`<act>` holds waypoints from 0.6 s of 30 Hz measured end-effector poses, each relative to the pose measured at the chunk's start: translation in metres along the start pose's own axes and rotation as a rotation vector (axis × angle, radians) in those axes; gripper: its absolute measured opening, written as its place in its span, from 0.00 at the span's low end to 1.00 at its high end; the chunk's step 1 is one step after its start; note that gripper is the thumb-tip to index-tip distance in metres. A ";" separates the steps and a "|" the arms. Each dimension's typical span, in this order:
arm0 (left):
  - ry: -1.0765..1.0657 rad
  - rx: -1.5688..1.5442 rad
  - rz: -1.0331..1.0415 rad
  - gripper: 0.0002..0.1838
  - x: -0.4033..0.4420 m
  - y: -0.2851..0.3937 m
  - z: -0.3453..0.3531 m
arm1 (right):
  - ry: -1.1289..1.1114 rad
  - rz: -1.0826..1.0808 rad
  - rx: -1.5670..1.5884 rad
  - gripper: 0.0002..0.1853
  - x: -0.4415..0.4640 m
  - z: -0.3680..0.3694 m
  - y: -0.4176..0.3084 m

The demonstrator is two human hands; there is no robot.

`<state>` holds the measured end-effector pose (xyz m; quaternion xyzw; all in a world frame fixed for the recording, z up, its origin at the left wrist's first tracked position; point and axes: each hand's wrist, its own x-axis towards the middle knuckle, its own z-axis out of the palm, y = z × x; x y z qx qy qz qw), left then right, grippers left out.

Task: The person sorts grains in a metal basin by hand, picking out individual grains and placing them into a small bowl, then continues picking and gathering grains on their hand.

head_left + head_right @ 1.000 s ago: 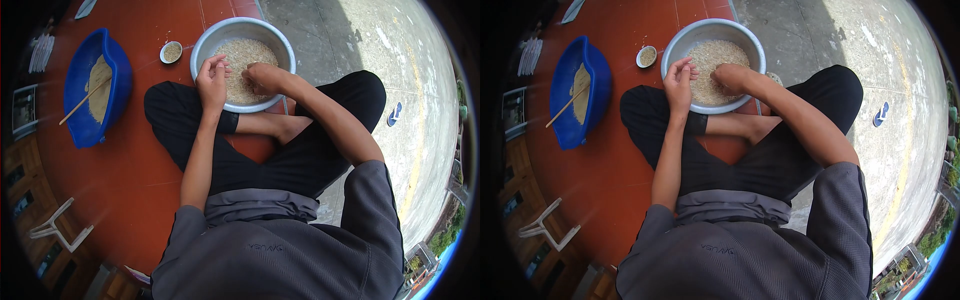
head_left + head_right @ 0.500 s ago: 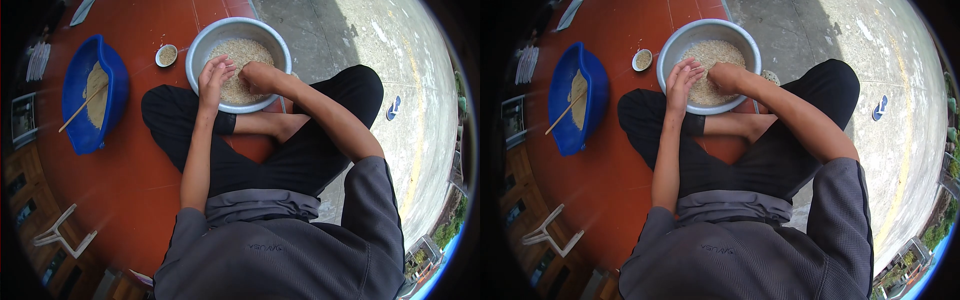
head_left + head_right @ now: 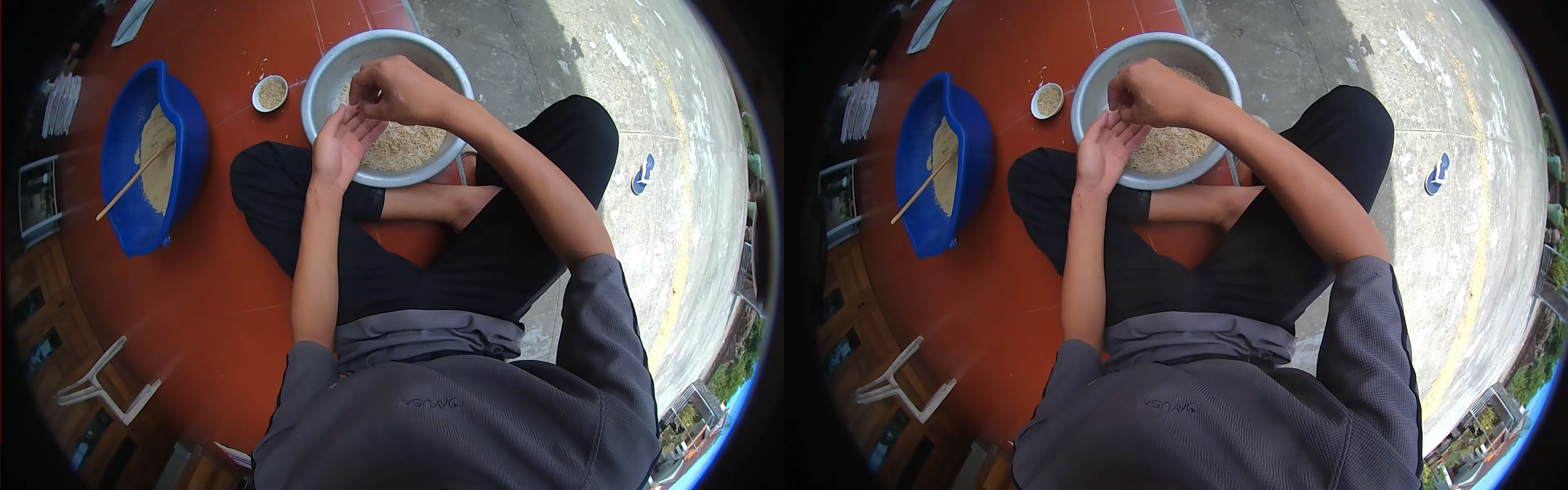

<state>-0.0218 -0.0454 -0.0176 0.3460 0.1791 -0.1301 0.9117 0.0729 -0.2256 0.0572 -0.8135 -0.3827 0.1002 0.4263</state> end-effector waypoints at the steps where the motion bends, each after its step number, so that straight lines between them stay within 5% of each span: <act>1: -0.020 -0.017 -0.004 0.25 0.000 0.000 -0.001 | -0.016 -0.038 -0.007 0.08 0.001 0.006 0.004; 5: 0.004 -0.023 0.051 0.26 0.000 0.000 -0.002 | -0.008 -0.110 -0.096 0.09 0.000 0.015 0.021; 8: -0.009 -0.061 0.081 0.27 0.004 0.000 -0.005 | 0.011 0.040 -0.073 0.08 -0.004 0.008 0.022; 18: -0.005 -0.057 0.243 0.31 0.001 0.009 0.007 | -0.405 0.124 -0.222 0.22 -0.044 0.035 0.031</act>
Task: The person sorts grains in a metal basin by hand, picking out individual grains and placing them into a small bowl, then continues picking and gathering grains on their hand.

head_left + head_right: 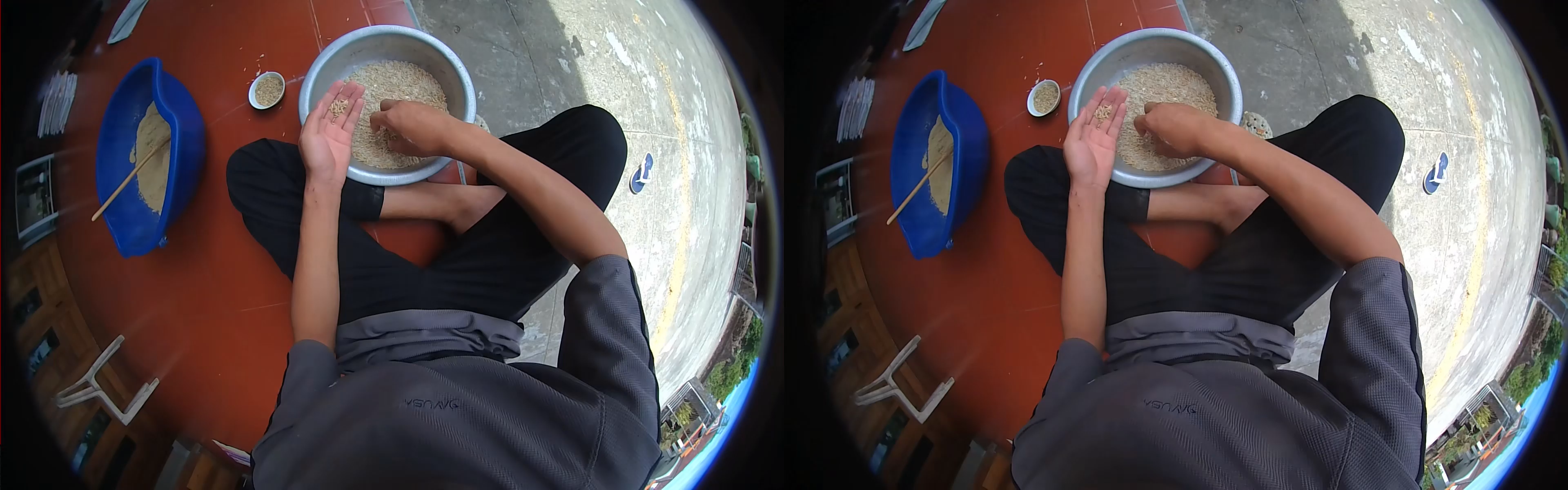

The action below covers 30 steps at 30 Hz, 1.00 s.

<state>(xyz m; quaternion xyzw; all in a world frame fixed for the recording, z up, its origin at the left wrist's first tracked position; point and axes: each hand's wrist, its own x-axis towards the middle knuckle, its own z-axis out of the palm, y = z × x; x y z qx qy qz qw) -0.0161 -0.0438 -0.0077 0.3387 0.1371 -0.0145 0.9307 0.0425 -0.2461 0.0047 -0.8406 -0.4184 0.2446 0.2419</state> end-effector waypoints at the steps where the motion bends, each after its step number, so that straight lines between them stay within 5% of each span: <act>1: 0.003 0.017 0.024 0.31 0.000 0.000 0.001 | 0.004 -0.006 -0.036 0.22 0.003 0.001 -0.001; 9: 0.069 -0.006 0.087 0.33 -0.003 0.004 -0.001 | -0.045 -0.068 -0.319 0.26 0.043 0.010 -0.019; 21: 0.060 -0.034 0.083 0.33 -0.001 0.001 0.001 | 0.032 -0.135 -0.068 0.05 0.017 0.019 0.005; 30: 0.075 0.034 0.077 0.33 -0.001 -0.001 0.002 | 0.508 -0.136 0.115 0.09 0.032 -0.043 -0.011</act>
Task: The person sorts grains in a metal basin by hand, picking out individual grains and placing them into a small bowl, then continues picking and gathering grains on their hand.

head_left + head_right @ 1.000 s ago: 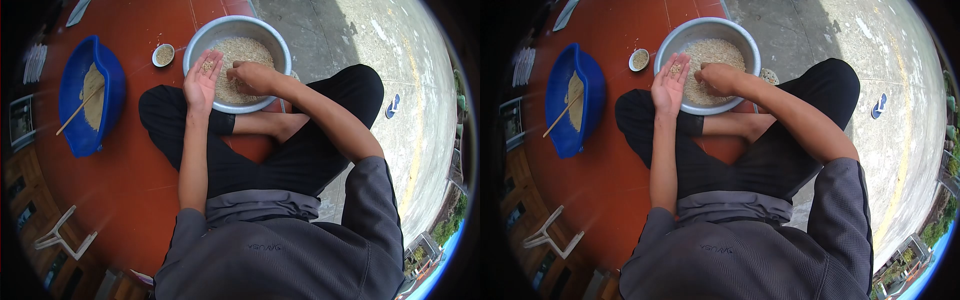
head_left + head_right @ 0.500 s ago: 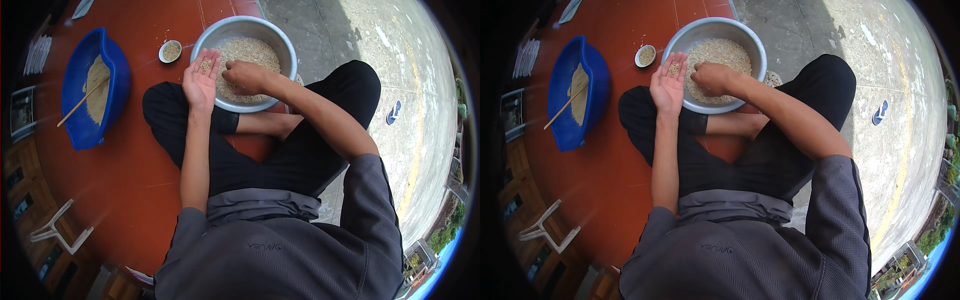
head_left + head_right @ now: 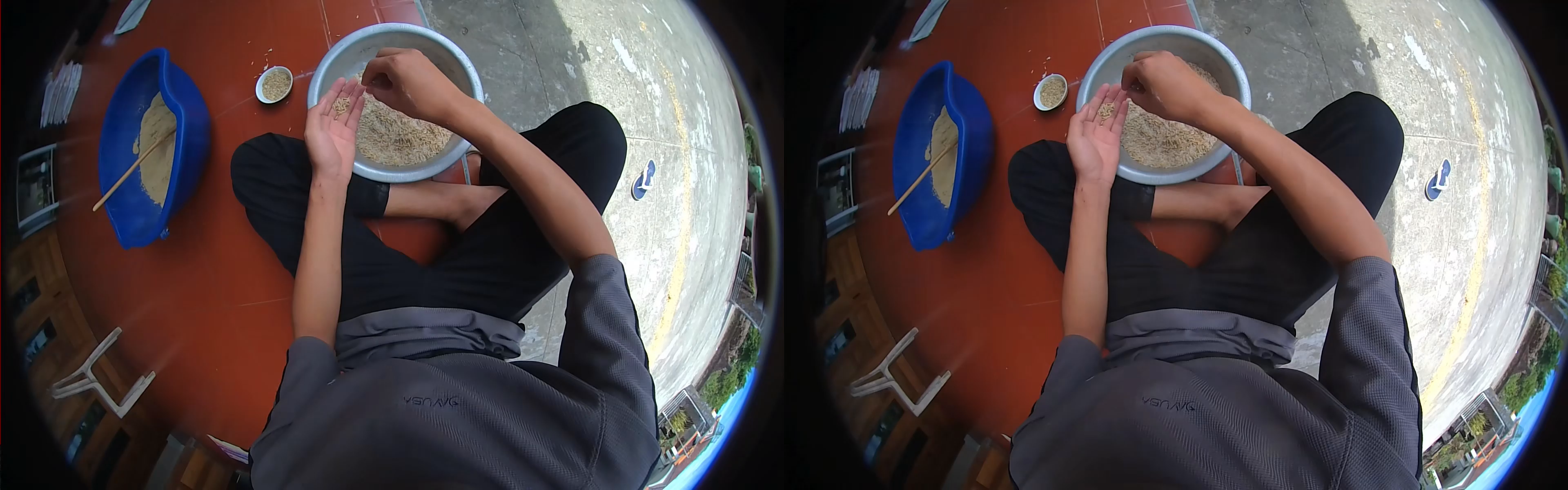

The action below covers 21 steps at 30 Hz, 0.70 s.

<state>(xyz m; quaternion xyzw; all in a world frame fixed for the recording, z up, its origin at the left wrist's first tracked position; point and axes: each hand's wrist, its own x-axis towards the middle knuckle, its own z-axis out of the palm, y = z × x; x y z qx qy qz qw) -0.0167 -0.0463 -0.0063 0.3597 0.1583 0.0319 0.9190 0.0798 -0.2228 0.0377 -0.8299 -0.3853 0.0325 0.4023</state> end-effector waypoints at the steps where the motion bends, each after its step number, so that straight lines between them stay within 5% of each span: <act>1: 0.002 0.008 -0.006 0.33 -0.001 0.000 0.001 | 0.056 -0.004 0.031 0.10 0.004 -0.001 -0.006; 10: -0.032 -0.067 -0.026 0.33 0.004 -0.001 -0.007 | -0.110 0.091 -0.065 0.10 -0.002 0.007 0.003; 13: -0.025 -0.056 -0.026 0.34 0.004 0.000 -0.006 | -0.415 0.270 -0.146 0.13 -0.019 0.005 0.015; 19: -0.025 -0.051 -0.015 0.35 0.002 0.002 -0.003 | -0.629 0.219 -0.200 0.20 -0.050 0.030 0.019; 21: -0.024 -0.036 -0.009 0.34 0.001 0.002 -0.004 | -0.607 0.167 -0.222 0.14 -0.048 0.033 0.020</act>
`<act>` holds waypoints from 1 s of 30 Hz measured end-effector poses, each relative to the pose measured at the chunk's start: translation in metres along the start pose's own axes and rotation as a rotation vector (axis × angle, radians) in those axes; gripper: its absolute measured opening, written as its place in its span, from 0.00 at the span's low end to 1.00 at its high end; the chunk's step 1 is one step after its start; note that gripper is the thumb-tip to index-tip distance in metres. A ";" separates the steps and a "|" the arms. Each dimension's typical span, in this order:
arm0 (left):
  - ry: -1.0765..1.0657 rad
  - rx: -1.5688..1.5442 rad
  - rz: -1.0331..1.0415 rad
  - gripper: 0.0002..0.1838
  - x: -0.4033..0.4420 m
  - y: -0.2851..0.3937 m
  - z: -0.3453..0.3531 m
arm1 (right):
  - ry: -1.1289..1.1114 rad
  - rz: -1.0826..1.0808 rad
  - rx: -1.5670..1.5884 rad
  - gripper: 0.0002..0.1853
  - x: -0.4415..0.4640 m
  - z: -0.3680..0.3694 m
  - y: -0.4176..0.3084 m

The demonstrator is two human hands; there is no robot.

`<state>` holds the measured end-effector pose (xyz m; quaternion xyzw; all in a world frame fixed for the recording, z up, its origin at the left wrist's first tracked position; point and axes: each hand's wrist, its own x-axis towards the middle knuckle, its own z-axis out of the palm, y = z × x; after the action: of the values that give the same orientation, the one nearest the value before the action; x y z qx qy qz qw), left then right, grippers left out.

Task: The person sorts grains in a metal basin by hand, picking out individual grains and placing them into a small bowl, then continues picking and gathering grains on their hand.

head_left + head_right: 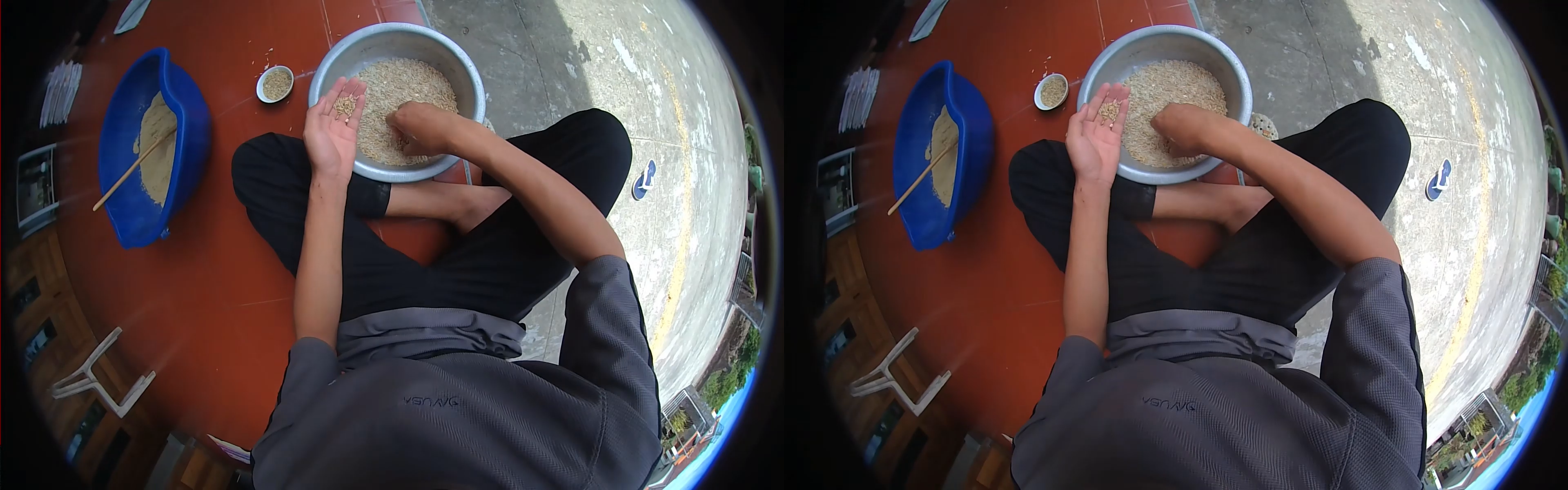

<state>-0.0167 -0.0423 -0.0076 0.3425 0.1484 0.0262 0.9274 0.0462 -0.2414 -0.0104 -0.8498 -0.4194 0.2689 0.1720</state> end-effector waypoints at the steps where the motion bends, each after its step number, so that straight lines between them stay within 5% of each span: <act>1: -0.002 0.006 0.002 0.33 0.000 0.000 0.000 | -0.019 0.017 -0.010 0.13 0.004 -0.001 0.000; 18: 0.009 -0.003 -0.018 0.33 -0.001 0.000 0.001 | -0.021 0.035 -0.014 0.08 0.011 -0.008 -0.009; 27: -0.001 0.022 -0.018 0.33 -0.001 -0.001 0.000 | 0.421 -0.028 0.186 0.08 0.009 -0.076 -0.015; 30: 0.060 0.063 -0.004 0.32 -0.003 -0.002 0.006 | 0.542 -0.213 0.447 0.10 0.013 -0.080 -0.029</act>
<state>-0.0182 -0.0475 -0.0038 0.3704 0.1777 0.0299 0.9112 0.0829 -0.2189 0.0642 -0.7833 -0.3754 0.0997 0.4854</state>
